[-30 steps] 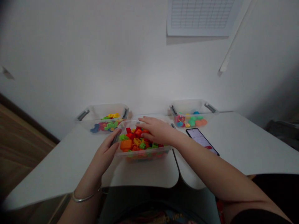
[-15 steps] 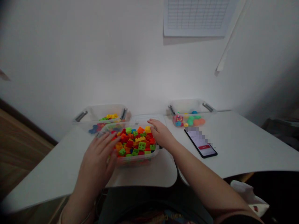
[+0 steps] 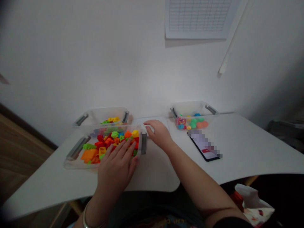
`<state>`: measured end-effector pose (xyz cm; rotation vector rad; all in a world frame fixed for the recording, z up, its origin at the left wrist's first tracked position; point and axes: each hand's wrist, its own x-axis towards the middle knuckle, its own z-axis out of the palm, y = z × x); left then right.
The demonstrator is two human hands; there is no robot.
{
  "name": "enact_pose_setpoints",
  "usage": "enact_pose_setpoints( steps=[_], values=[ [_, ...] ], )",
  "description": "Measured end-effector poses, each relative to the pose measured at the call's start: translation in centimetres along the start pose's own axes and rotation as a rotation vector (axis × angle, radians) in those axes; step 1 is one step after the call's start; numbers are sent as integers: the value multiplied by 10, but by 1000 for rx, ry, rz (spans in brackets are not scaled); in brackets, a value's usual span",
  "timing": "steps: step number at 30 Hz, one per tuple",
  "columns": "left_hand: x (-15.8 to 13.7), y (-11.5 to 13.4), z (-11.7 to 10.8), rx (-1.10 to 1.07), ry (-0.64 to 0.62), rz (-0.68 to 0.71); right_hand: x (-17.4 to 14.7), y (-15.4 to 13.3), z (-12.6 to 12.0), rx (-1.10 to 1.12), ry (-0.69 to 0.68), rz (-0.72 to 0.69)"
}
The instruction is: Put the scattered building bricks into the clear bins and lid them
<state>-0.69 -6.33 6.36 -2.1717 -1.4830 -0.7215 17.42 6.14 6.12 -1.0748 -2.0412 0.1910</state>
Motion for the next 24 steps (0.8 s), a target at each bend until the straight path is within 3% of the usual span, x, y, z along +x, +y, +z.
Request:
enact_pose_setpoints(
  steps=[4, 8, 24],
  values=[
    [0, -6, 1, -19, -24, -103, -11, 46, -17, -350, -184, 135],
    [4, -10, 4, -20, -29, -177, -24, 67, -13, -513, -347, 189],
    [4, -14, 6, 0, 40, -118, -25, 70, -1, -670, -332, 119]
  ],
)
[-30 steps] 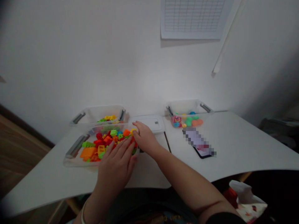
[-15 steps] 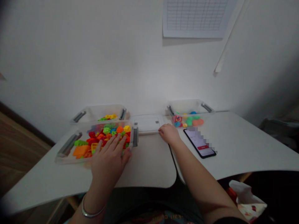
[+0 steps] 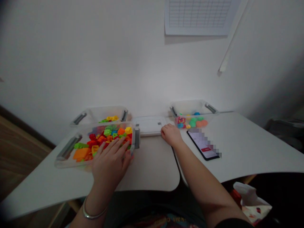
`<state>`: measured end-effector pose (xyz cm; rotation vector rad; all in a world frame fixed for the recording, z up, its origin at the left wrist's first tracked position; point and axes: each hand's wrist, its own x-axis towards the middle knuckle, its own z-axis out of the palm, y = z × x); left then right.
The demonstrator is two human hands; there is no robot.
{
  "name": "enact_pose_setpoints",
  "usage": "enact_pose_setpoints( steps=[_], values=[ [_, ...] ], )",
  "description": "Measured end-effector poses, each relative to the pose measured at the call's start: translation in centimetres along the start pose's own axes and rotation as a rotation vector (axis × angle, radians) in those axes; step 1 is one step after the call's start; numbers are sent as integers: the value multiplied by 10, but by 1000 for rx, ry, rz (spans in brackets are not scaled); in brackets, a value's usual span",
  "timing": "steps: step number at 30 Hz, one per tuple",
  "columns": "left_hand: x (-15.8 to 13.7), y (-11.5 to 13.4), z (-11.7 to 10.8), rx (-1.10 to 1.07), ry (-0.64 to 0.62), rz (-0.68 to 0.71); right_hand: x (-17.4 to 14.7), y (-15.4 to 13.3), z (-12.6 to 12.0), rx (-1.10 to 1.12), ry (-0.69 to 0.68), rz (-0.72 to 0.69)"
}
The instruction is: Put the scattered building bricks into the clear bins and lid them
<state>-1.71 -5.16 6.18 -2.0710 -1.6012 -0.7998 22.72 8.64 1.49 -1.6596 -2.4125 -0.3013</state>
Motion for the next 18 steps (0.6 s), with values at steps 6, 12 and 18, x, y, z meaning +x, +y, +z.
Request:
enact_pose_setpoints(
  steps=[6, 12, 18],
  values=[
    [1, 1, -3, 44, 20, 20, 1, -1, 4, -32, -32, -65],
    [1, 1, -3, 43, 23, 30, 6, 2, -4, -48, -50, -89],
    [1, 1, -2, 65, 39, 33, 3, -1, -3, -40, 11, -34]
  ],
)
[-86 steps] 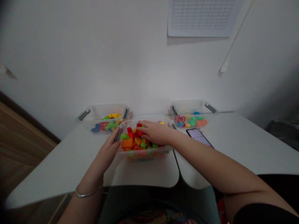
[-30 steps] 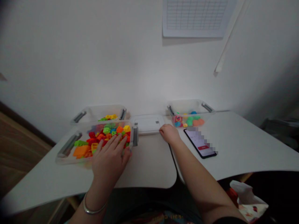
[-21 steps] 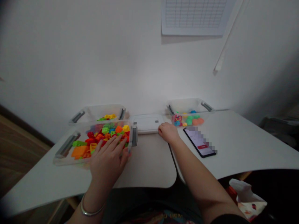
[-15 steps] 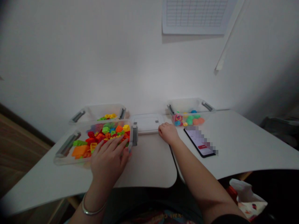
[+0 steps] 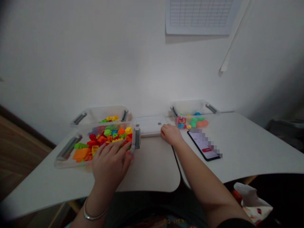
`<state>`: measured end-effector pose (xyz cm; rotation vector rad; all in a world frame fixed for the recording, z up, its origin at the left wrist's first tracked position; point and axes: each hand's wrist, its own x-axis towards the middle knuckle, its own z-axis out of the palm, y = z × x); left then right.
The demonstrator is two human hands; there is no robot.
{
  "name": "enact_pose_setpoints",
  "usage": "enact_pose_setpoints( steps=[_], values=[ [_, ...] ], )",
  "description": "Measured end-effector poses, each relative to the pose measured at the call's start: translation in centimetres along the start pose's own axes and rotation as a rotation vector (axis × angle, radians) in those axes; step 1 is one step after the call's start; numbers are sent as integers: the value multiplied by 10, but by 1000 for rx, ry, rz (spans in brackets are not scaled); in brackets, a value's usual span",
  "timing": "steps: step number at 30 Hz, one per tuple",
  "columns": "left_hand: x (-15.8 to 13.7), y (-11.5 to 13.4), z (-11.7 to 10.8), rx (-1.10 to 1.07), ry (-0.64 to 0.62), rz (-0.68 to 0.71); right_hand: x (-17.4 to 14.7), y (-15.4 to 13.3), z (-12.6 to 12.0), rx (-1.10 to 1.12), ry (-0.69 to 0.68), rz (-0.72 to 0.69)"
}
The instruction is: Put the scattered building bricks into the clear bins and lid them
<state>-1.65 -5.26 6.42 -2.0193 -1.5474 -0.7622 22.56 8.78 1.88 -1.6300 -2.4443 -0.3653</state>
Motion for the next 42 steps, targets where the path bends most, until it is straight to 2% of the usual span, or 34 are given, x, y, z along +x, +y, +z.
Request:
enact_pose_setpoints(
  steps=[4, 9, 13, 15, 20, 26, 30, 34, 42],
  values=[
    [0, 0, 0, -9, -1, -5, 0, 2, 1, -26, -6, -25],
    [0, 0, 0, -30, -11, -4, 1, 9, 2, -4, -48, -119],
    [0, 0, -1, -34, -22, -5, -1, 9, 8, 32, -13, -164],
    [0, 1, -1, -18, -21, -6, -2, 8, 10, 58, 38, -127],
    [0, 0, -1, 9, -1, 9, 2, 9, 8, 191, 233, 82],
    [-1, 0, 0, 11, 39, 21, 16, 8, 19, 489, 373, 154],
    [-1, 0, 0, 3, 60, 30, 23, 7, 23, 635, 499, 253],
    [-2, 0, -1, -12, 81, 65, 26, 5, 9, 740, 624, 300],
    [-5, -9, 2, -81, 174, 240, 12, -10, -28, 789, 903, 220]
  ],
)
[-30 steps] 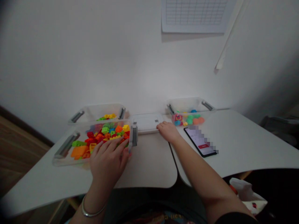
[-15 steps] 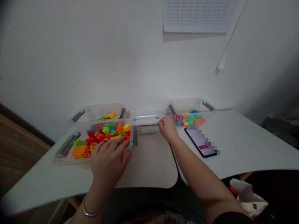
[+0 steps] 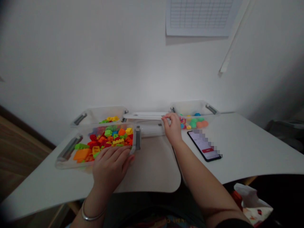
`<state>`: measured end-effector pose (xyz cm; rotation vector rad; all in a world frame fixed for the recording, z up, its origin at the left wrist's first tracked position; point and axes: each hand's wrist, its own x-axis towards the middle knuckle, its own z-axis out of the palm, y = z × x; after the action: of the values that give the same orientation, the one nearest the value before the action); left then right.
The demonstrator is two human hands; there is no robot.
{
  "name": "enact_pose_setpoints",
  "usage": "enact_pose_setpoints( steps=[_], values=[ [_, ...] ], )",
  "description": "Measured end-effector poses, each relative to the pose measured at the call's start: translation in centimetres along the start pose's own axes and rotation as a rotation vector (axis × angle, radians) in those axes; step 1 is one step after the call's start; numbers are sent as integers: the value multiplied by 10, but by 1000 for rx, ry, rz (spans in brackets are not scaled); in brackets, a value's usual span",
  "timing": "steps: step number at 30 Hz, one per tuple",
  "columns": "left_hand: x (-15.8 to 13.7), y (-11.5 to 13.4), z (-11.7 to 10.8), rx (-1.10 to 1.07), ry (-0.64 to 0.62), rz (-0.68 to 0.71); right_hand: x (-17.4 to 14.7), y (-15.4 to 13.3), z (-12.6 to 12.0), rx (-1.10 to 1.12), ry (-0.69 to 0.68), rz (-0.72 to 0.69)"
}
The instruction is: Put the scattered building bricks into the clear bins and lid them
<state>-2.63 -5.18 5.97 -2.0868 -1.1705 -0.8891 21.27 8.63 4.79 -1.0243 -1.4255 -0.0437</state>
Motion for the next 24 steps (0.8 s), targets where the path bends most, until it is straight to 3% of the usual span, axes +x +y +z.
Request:
enact_pose_setpoints(
  steps=[6, 14, 19, 21, 24],
  values=[
    [3, 17, 3, -53, 5, 20, 3, -27, -23, 86, 104, -59],
    [21, 68, 19, -242, -51, -32, -4, -53, -46, 147, 68, -61],
    [24, 81, 8, -415, -68, 101, -11, -55, -53, 134, 43, -84],
    [21, 73, 2, -421, 24, 96, -13, -55, -55, 144, 35, -95],
    [19, 42, -1, -297, 300, -89, -18, -56, -58, 167, 8, -129]
  ],
)
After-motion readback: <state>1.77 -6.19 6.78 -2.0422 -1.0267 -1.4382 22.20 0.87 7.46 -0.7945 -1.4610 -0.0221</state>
